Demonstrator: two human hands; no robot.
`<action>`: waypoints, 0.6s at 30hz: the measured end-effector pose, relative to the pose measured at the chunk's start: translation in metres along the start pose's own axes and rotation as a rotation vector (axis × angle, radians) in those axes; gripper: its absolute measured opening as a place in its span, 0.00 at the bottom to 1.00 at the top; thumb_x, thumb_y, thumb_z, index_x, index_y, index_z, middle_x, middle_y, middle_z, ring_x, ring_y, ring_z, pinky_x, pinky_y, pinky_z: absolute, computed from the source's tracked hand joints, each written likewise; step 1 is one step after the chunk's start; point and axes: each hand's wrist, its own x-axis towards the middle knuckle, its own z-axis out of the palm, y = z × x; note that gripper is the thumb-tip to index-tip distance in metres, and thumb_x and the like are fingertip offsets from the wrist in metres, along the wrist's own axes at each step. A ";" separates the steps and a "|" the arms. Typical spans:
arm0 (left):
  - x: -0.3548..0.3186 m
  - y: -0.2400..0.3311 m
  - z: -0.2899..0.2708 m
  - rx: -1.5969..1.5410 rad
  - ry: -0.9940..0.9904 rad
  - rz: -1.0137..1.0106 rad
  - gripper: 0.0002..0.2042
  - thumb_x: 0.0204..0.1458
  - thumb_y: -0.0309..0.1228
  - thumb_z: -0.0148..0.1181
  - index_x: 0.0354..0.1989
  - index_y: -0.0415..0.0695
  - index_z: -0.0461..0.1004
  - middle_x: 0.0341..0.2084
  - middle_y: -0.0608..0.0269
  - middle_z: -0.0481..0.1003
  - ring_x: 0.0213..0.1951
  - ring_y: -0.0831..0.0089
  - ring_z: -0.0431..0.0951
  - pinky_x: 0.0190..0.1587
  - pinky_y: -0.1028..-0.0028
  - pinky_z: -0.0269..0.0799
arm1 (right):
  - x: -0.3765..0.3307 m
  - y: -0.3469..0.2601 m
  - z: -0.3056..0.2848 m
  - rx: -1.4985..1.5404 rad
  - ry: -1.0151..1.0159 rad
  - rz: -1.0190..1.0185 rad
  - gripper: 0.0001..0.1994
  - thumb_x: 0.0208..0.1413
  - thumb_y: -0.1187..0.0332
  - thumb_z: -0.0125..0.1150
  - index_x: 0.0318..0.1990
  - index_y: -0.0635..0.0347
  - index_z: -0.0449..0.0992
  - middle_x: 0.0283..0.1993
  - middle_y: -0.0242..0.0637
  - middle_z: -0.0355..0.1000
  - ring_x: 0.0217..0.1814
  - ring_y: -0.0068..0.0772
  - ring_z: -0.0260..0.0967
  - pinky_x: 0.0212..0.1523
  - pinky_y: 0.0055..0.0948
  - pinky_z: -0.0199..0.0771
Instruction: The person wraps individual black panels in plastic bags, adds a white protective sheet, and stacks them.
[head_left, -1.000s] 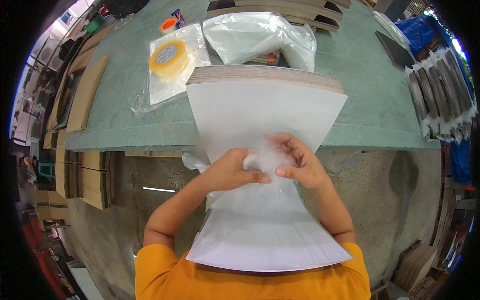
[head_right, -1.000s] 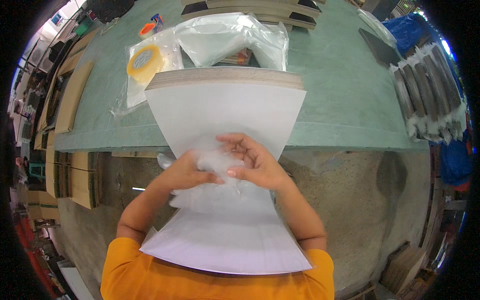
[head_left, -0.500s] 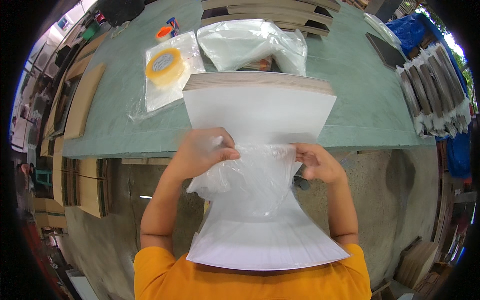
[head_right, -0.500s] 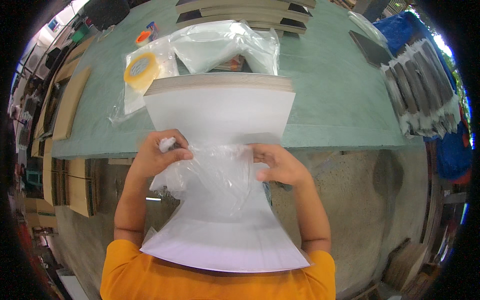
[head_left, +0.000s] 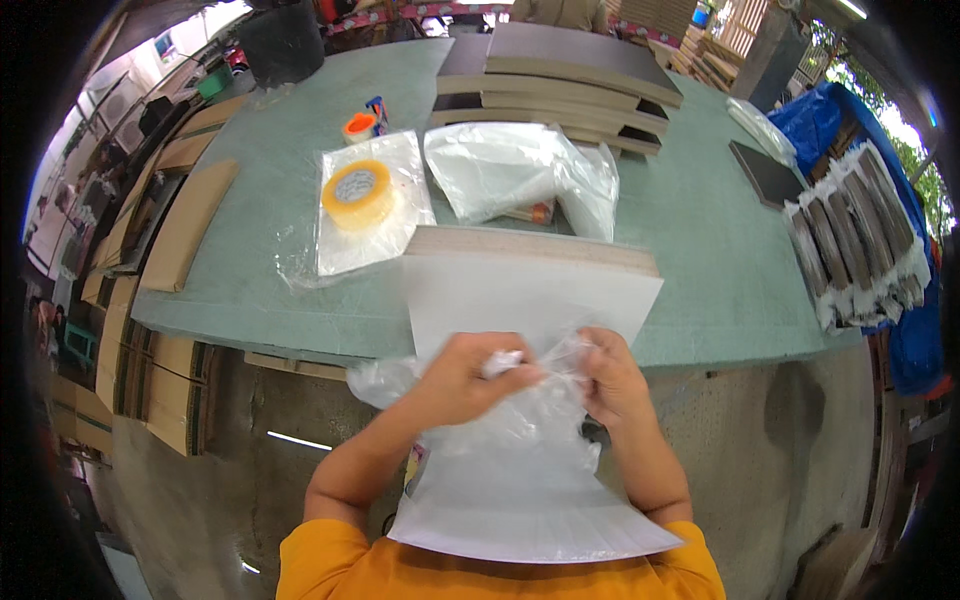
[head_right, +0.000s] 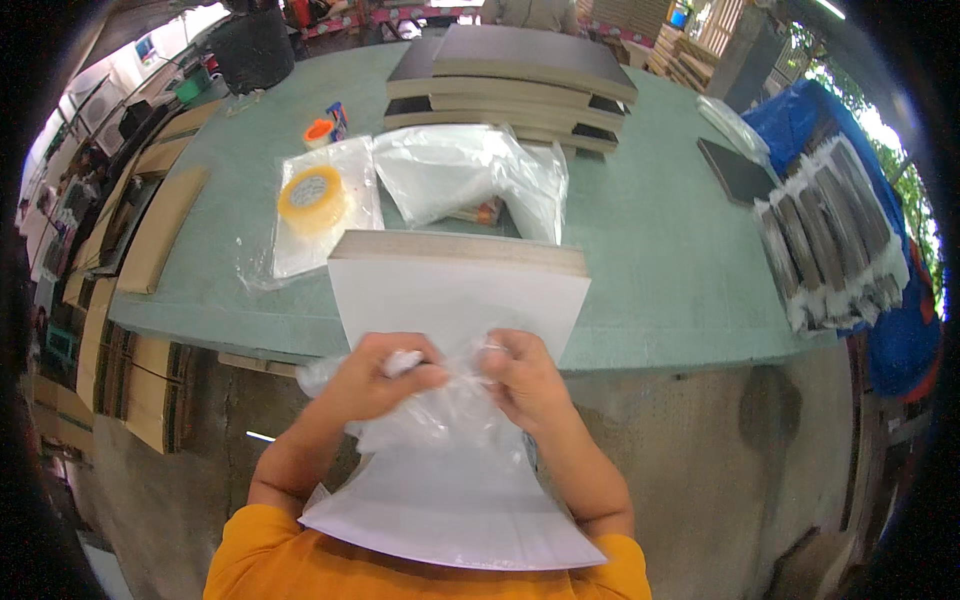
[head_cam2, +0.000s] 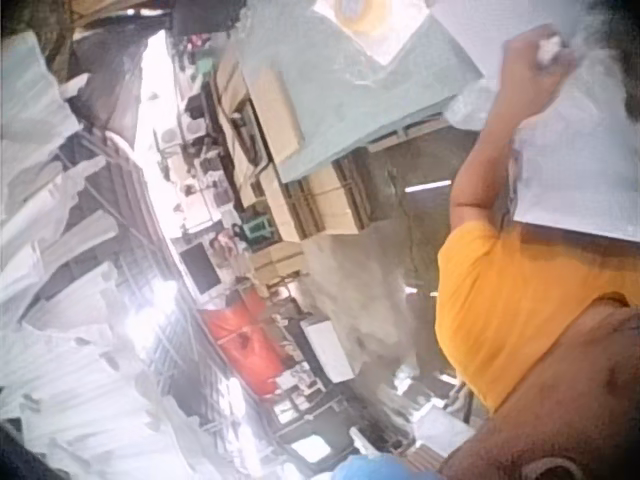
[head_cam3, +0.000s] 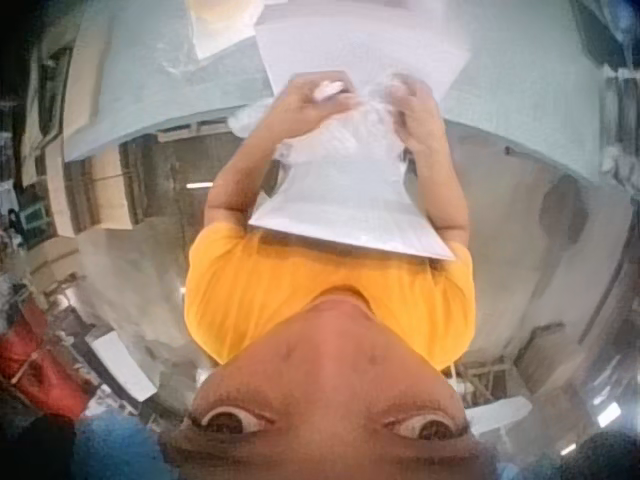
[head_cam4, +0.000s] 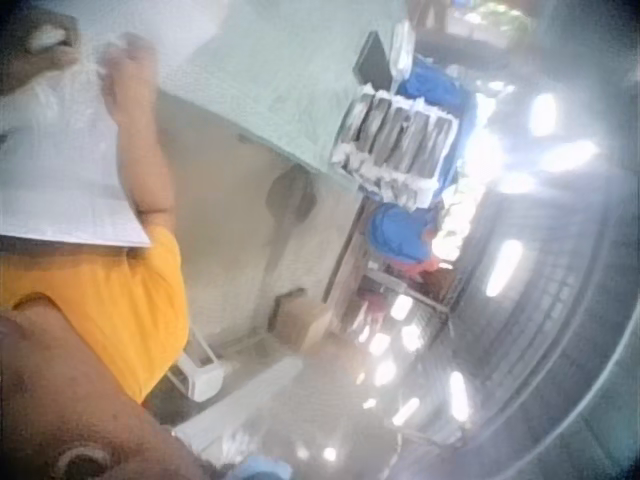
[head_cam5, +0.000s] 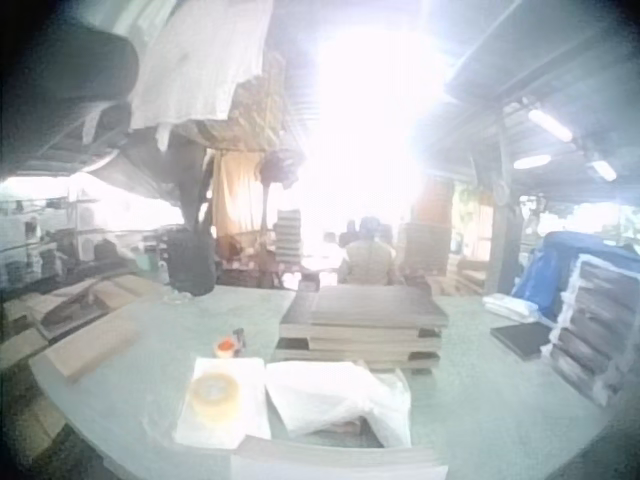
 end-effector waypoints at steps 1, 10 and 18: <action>-0.005 -0.015 -0.014 0.006 0.042 0.006 0.11 0.43 0.36 0.59 0.26 0.40 0.70 0.20 0.61 0.71 0.26 0.76 0.69 0.32 0.75 0.66 | -0.006 -0.003 -0.007 0.208 -0.077 -0.043 0.10 0.43 0.67 0.62 0.25 0.61 0.68 0.21 0.29 0.66 0.19 0.17 0.61 0.18 0.18 0.60; -0.026 0.024 -0.039 0.268 0.707 0.180 0.12 0.45 0.32 0.55 0.37 0.39 0.69 0.30 0.56 0.71 0.34 0.70 0.71 0.38 0.74 0.65 | -0.014 -0.008 0.014 -0.510 -0.158 -0.427 0.07 0.43 0.71 0.61 0.24 0.60 0.68 0.34 0.37 0.65 0.33 0.26 0.64 0.33 0.26 0.65; -0.015 0.030 0.008 -0.249 0.028 0.165 0.06 0.48 0.28 0.54 0.29 0.37 0.70 0.22 0.60 0.71 0.24 0.76 0.70 0.29 0.76 0.65 | -0.023 -0.032 0.038 -0.622 -0.126 -0.651 0.20 0.42 0.63 0.61 0.42 0.61 0.65 0.46 0.42 0.63 0.44 0.31 0.62 0.43 0.26 0.61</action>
